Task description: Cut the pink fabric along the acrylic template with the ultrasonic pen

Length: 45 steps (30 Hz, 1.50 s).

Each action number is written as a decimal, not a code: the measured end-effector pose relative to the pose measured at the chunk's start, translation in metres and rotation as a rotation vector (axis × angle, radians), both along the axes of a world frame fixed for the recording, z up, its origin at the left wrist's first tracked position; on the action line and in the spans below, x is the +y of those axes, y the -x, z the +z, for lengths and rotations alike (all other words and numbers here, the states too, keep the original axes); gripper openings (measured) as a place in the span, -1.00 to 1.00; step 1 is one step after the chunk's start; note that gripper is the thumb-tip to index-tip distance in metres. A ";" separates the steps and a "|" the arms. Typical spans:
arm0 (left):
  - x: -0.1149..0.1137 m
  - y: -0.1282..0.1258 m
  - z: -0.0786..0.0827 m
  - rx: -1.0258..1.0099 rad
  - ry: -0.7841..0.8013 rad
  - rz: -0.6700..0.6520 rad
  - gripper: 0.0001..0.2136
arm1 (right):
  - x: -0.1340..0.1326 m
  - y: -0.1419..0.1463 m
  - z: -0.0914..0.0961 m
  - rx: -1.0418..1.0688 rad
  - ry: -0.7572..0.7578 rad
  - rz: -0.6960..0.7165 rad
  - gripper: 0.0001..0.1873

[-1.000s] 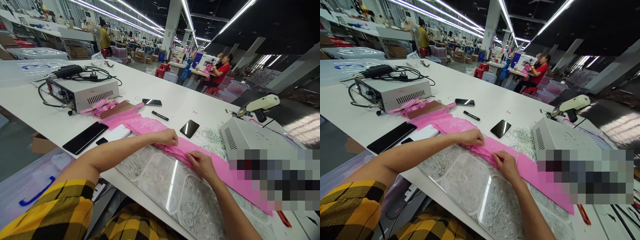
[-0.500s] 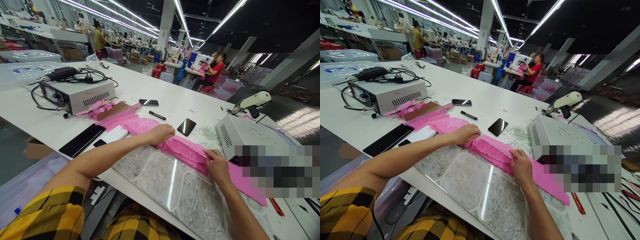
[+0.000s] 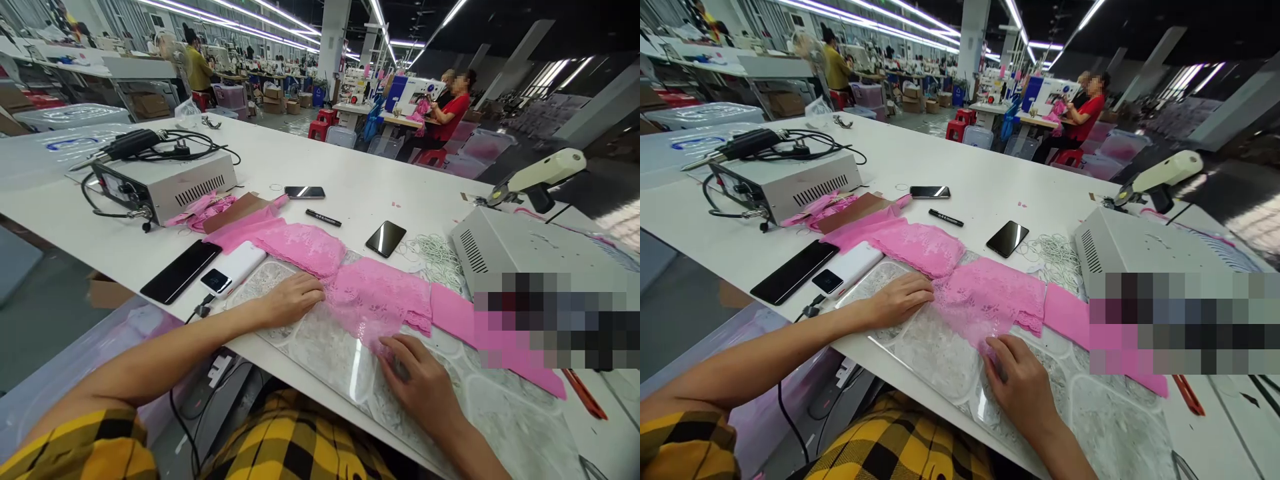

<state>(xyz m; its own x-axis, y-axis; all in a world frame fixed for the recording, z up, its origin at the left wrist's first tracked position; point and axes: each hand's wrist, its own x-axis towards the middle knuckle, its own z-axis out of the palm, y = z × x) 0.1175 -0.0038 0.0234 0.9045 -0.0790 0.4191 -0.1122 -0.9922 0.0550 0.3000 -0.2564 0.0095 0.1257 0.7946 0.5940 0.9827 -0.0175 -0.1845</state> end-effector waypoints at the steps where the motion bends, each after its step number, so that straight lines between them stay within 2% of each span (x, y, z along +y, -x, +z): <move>1: 0.000 0.002 0.000 0.001 -0.008 -0.005 -0.79 | 0.004 0.002 0.001 -0.009 0.020 0.012 -0.87; 4: -0.001 0.012 0.003 0.020 -0.047 -0.051 -0.79 | 0.008 0.007 0.004 -0.006 0.099 0.077 -0.84; 9: -0.007 0.042 0.014 0.081 -0.097 -0.118 -0.81 | -0.007 0.028 0.013 0.092 0.201 0.215 -0.81; 13: -0.010 0.054 0.021 0.159 -0.051 -0.117 -0.90 | -0.002 0.026 0.019 0.178 0.246 0.267 -0.81; 15: -0.008 0.047 0.022 0.166 -0.012 -0.058 -0.90 | 0.016 0.015 0.020 0.175 0.198 0.199 -0.81; 18: -0.004 0.021 0.020 0.130 0.009 0.038 -0.84 | 0.054 -0.006 0.019 0.147 0.166 0.064 -0.78; 21: 0.000 -0.014 0.016 0.105 0.023 0.081 -0.86 | 0.089 -0.021 0.016 0.137 0.201 0.016 -0.78; 24: 0.005 -0.043 0.010 0.101 0.043 0.102 -0.84 | 0.109 -0.029 0.013 0.159 0.260 0.006 -0.81; 27: 0.010 -0.061 0.004 0.115 0.067 0.113 -0.79 | 0.114 -0.034 0.010 0.212 0.307 0.002 -0.73; 31: 0.012 -0.069 0.000 0.135 0.091 0.115 -0.82 | 0.116 -0.043 0.009 0.299 0.336 -0.016 -0.68; 35: 0.011 -0.072 0.001 0.148 0.111 0.123 -0.92 | 0.116 -0.046 0.010 0.374 0.353 -0.010 -0.68; 40: 0.013 -0.077 0.002 0.170 0.154 0.148 -0.85 | 0.113 -0.039 0.014 0.418 0.347 0.022 -0.76; 45: 0.014 -0.078 0.011 0.186 0.233 0.149 -0.88 | 0.115 -0.043 0.016 0.533 0.347 0.011 -0.71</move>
<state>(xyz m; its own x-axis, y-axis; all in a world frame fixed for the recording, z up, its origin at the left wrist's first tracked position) 0.1950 0.0099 0.0345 0.9616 0.1389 0.2368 0.0670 -0.9552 0.2883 0.3426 -0.1413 0.0259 0.3241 0.9325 0.1594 0.7578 -0.1551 -0.6337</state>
